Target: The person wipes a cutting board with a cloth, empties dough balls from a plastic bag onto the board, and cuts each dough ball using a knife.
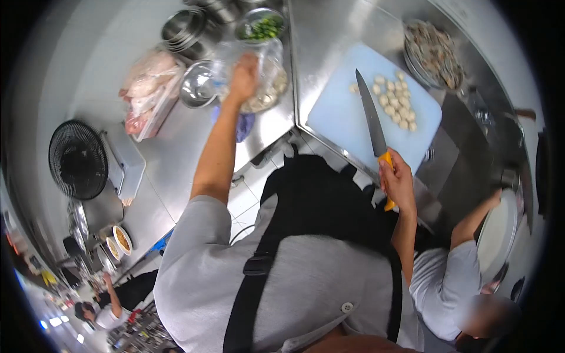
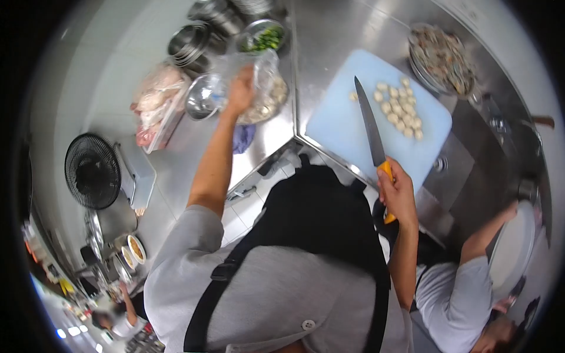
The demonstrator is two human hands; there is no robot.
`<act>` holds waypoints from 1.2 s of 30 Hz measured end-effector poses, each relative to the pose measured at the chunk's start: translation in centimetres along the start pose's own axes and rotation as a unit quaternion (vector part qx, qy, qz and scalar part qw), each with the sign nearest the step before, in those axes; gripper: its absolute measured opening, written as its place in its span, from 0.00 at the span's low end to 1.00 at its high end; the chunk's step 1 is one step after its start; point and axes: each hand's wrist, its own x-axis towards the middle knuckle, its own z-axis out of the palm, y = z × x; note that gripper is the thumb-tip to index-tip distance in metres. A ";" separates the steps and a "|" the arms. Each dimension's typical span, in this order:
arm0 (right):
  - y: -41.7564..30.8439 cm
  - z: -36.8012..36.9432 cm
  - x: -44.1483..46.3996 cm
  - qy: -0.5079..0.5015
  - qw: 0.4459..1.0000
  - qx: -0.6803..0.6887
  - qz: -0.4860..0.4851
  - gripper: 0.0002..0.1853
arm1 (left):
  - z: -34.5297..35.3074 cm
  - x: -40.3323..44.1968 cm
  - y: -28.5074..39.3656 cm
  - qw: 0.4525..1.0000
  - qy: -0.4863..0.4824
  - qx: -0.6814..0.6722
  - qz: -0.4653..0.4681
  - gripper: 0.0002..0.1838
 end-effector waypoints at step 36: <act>8.1 -1.2 1.1 0.079 0.989 -0.107 -0.067 0.22 | -10.4 3.3 6.5 0.948 -0.137 0.241 -0.155 0.29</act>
